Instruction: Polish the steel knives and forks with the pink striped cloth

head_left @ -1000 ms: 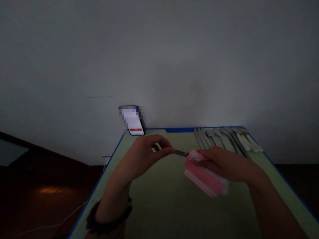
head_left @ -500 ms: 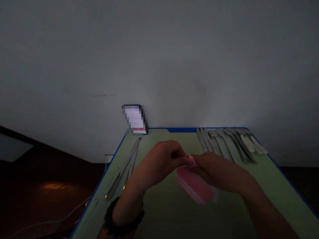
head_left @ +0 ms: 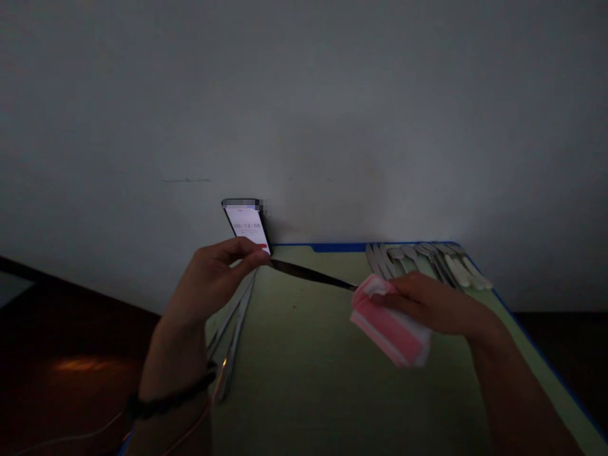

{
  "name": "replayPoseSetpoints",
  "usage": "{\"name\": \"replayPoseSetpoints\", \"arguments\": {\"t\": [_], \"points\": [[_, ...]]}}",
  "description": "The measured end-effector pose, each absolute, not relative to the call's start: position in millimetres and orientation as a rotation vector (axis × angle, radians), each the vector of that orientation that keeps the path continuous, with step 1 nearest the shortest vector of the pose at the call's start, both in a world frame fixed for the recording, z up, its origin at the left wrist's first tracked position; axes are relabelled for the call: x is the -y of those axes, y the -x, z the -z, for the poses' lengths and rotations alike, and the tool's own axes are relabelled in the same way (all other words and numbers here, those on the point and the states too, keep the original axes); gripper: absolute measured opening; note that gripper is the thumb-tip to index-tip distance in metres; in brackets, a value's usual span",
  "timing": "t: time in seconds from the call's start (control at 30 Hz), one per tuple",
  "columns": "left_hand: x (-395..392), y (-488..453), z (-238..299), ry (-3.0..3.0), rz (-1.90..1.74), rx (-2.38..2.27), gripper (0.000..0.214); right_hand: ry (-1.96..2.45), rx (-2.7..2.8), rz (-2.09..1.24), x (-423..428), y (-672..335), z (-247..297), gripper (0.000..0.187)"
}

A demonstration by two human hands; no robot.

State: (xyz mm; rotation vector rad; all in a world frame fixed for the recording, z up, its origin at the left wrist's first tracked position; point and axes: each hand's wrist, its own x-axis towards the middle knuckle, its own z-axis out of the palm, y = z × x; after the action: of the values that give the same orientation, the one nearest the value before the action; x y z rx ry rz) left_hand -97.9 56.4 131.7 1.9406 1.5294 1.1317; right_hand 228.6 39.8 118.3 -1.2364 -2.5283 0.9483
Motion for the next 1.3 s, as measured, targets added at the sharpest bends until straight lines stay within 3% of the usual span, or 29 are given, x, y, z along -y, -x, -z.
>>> {"name": "replayPoseSetpoints", "arguments": {"t": [0.13, 0.23, 0.37, 0.6, 0.83, 1.03, 1.17, 1.3], "points": [[-63.9, 97.0, -123.5, -1.552, -1.404, -1.498, 0.012, 1.26, 2.472, -0.961, -42.3, -243.5, -120.7, 0.038], [-74.5, 75.9, -116.5, -1.019, -1.655, -1.193, 0.011, 1.294, 2.379, -0.859, -44.6, -240.6, -119.1, 0.042], [-82.8, 43.6, -110.2, -0.639, -1.69, -0.78, 0.013, 1.34, 2.268, -0.784, -46.4, -223.6, -114.4, 0.045], [-80.2, 18.7, -99.4, -0.549, -1.643, -0.744, 0.013, 1.257, 2.377, -0.776, -40.4, -177.4, -98.2, 0.042], [-90.5, 56.1, -103.8, -0.568, -1.801, -0.834, 0.014, 1.261, 2.645, -0.746, -36.9, -164.6, -82.4, 0.037], [-85.4, 52.2, -104.8, -0.692, -1.661, -0.908, 0.01, 1.187, 2.602, -1.15, -39.1, -160.4, -60.7, 0.034], [-76.5, 20.2, -100.7, -0.71, -1.547, -0.853, 0.008, 1.17, 2.381, -1.135, -42.7, -174.2, -64.5, 0.06], [-69.7, -9.4, -91.2, -0.725, -1.492, -0.854, 0.014, 0.946, 2.253, -1.393, -45.5, -187.7, -79.0, 0.045]]}}
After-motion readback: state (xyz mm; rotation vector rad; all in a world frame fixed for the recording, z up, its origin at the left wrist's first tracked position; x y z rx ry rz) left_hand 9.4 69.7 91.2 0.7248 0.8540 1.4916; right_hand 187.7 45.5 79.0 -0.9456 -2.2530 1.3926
